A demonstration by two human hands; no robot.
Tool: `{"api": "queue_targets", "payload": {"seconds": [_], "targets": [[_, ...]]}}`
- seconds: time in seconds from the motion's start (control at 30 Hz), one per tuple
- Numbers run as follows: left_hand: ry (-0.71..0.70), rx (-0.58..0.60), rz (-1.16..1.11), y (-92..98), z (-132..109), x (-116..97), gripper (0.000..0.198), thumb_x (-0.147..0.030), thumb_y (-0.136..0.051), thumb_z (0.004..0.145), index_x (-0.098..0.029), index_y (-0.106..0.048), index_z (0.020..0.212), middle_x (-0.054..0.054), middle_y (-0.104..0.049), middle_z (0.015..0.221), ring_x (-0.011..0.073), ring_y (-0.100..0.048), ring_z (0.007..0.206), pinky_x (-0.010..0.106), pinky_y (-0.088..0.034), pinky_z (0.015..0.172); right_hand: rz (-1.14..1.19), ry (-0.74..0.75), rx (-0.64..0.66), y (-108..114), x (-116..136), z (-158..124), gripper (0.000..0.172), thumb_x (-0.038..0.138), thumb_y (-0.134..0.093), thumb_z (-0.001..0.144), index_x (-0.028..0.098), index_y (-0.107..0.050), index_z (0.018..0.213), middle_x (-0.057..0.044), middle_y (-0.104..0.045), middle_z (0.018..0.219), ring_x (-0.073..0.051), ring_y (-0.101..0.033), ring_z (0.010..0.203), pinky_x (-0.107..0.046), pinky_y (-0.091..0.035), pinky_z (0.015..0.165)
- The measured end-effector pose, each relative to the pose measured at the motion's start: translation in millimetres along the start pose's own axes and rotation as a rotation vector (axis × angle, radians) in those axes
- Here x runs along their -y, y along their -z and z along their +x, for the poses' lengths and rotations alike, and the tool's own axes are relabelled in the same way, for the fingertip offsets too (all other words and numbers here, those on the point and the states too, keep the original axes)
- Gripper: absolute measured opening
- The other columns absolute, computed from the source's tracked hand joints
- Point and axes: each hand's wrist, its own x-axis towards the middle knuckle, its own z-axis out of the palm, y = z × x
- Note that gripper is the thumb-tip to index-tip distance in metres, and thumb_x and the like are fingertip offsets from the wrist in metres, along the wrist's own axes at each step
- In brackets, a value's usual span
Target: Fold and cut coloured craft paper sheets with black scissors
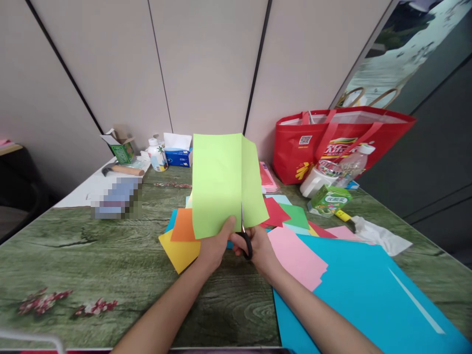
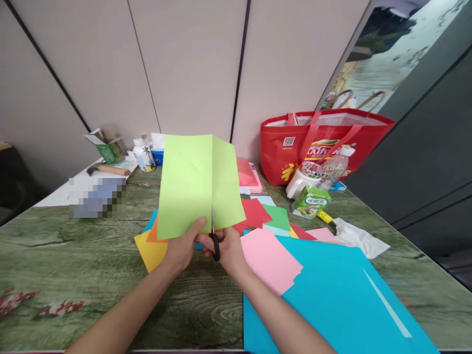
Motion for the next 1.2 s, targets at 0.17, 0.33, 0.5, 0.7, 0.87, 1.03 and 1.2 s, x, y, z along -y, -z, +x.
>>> {"api": "queue_targets", "payload": {"seconds": [0.17, 0.33, 0.5, 0.7, 0.87, 1.03, 1.2], "targets": [[-0.116, -0.264, 0.133, 11.7, 20, -7, 0.035, -0.034, -0.078, 0.054, -0.020, -0.066, 0.083, 0.009, -0.069, 0.098, 0.0247, -0.052, 0.115, 0.034, -0.035, 0.102, 0.057, -0.064, 0.295, 9, -2, 1, 0.055, 0.038, -0.077, 0.057, 0.013, -0.056, 0.101, 0.004, -0.060, 0.056, -0.010, -0.054, 0.045, -0.021, -0.042, 0.046], [-0.254, -0.165, 0.034, 14.7, 35, -26, 0.029, -0.035, -0.065, 0.069, -0.015, -0.066, 0.090, 0.011, -0.070, 0.097, 0.0264, -0.067, 0.087, 0.039, -0.052, 0.082, 0.097, -0.035, 0.584, 24, 8, -2, 0.033, 0.037, -0.073, 0.063, 0.015, -0.061, 0.084, 0.000, -0.064, 0.060, -0.012, -0.058, 0.049, -0.023, -0.046, 0.048], [-0.257, 0.190, 0.071, 15.6, 30, -42, 0.022, -0.026, -0.064, 0.069, -0.012, -0.066, 0.085, 0.011, -0.072, 0.084, 0.0230, -0.067, 0.058, 0.035, -0.055, 0.056, 0.325, 0.330, -0.056, 34, 15, 12, 0.031, 0.037, -0.068, 0.069, 0.018, -0.057, 0.090, 0.002, -0.063, 0.060, -0.012, -0.057, 0.052, -0.026, -0.048, 0.056], [-0.057, 0.560, 0.102, 28.2, 32, -60, 0.020, -0.029, -0.062, 0.070, -0.013, -0.066, 0.058, 0.007, -0.064, 0.049, 0.0175, -0.057, 0.043, 0.031, -0.048, 0.048, 0.437, 0.524, -0.564, 62, 15, 37, 0.035, 0.037, -0.066, 0.072, 0.018, -0.054, 0.098, -0.005, -0.068, 0.091, -0.013, -0.064, 0.079, -0.033, -0.046, 0.085], [0.094, 0.622, 0.076, 40.3, 39, -68, 0.039, -0.040, -0.066, 0.066, -0.018, -0.055, 0.037, -0.004, -0.032, 0.021, 0.0076, -0.035, 0.026, 0.021, -0.035, 0.036, 0.541, 0.400, -0.491, 76, 18, 41, 0.041, 0.049, -0.065, 0.070, 0.019, -0.055, 0.097, -0.006, -0.071, 0.087, -0.017, -0.067, 0.082, -0.031, -0.051, 0.077], [0.324, 0.601, -0.052, 47.6, 37, -65, 0.038, -0.039, -0.069, 0.063, -0.017, -0.051, 0.038, -0.003, -0.043, 0.027, 0.0086, -0.042, 0.028, 0.020, -0.036, 0.035, 0.485, 0.024, -0.227, 72, 14, 37, 0.040, 0.049, -0.071, 0.063, 0.017, -0.063, 0.087, -0.005, -0.072, 0.073, -0.020, -0.069, 0.072, -0.028, -0.055, 0.063], [0.374, 0.439, -0.252, 41.7, 37, -65, 0.044, -0.058, -0.057, 0.069, -0.017, -0.068, 0.082, 0.003, -0.069, 0.062, 0.0183, -0.065, 0.056, 0.027, -0.052, 0.053, 0.450, -0.149, -0.008, 54, 7, 29, 0.036, 0.019, -0.081, 0.052, 0.012, -0.067, 0.084, -0.006, -0.074, 0.077, -0.020, -0.069, 0.066, -0.026, -0.056, 0.063]]}}
